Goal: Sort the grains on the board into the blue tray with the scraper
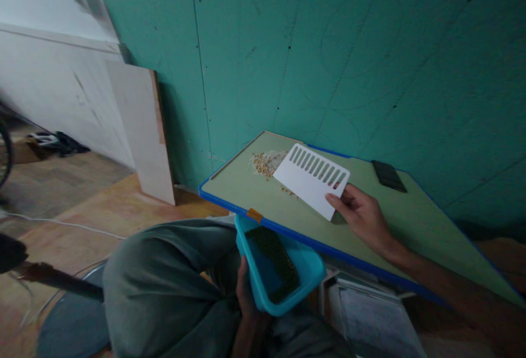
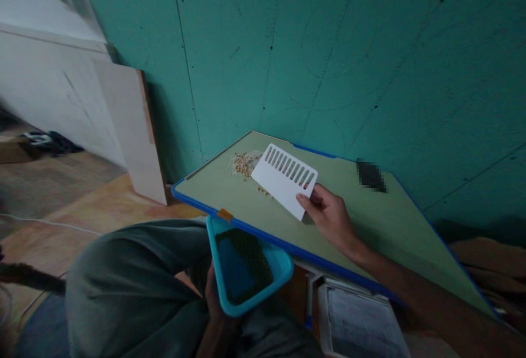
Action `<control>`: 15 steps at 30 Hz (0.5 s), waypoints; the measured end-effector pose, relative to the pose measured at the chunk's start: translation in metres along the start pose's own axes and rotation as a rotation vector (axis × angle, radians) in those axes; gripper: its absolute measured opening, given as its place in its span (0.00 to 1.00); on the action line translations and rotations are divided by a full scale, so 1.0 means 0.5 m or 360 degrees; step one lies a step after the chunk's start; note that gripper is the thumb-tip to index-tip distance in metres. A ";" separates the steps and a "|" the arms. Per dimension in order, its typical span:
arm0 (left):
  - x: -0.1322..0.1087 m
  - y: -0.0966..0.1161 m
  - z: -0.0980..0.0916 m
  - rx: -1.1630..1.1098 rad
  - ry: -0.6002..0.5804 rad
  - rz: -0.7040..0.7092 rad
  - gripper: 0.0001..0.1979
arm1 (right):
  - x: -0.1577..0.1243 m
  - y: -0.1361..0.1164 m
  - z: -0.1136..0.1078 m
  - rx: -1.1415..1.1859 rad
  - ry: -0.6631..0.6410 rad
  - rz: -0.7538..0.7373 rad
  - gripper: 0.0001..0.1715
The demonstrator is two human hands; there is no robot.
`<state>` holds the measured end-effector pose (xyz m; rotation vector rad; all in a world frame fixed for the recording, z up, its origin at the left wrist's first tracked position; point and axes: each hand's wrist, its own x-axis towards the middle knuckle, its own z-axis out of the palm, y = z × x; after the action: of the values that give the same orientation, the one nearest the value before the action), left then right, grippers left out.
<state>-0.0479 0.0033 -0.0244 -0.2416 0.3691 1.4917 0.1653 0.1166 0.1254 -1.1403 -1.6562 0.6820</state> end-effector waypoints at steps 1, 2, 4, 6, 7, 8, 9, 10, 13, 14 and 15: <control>-0.001 -0.002 0.008 0.0017 0.0081 0.0031 0.19 | 0.000 0.000 0.000 -0.0007 -0.0002 0.0001 0.20; -0.003 -0.003 0.016 0.0038 0.0158 0.0065 0.20 | 0.000 0.001 0.000 -0.0008 -0.0003 0.0000 0.20; -0.008 -0.005 0.032 0.0068 0.0261 0.0117 0.21 | 0.001 0.004 0.001 0.0000 -0.0002 -0.0004 0.20; -0.014 -0.006 0.046 0.0045 0.0302 0.0124 0.23 | 0.002 0.006 0.001 0.0005 -0.0002 -0.0001 0.20; -0.017 -0.006 0.051 0.0030 0.0319 0.0117 0.23 | 0.002 0.008 0.001 0.0004 -0.0005 0.0003 0.21; -0.019 -0.007 0.056 0.0026 0.0332 0.0110 0.23 | 0.002 0.009 0.001 0.0005 -0.0011 0.0009 0.21; -0.022 -0.007 0.059 0.0031 0.0340 0.0103 0.24 | 0.002 0.010 0.001 0.0009 -0.0015 0.0015 0.21; -0.023 -0.007 0.062 0.0041 0.0344 0.0094 0.24 | 0.002 0.011 0.001 0.0018 -0.0017 0.0020 0.22; -0.023 -0.008 0.061 0.0073 0.0326 0.0091 0.25 | 0.002 0.012 0.001 0.0037 -0.0029 0.0025 0.23; -0.022 -0.008 0.060 0.0094 0.0316 0.0110 0.24 | 0.002 0.012 0.001 0.0037 -0.0036 0.0027 0.23; -0.021 -0.007 0.058 0.0108 0.0301 0.0125 0.24 | 0.002 0.011 0.001 0.0037 -0.0043 0.0030 0.23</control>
<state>-0.0421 0.0042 0.0063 -0.3186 0.5856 1.5351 0.1669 0.1199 0.1210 -1.1357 -1.6577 0.7299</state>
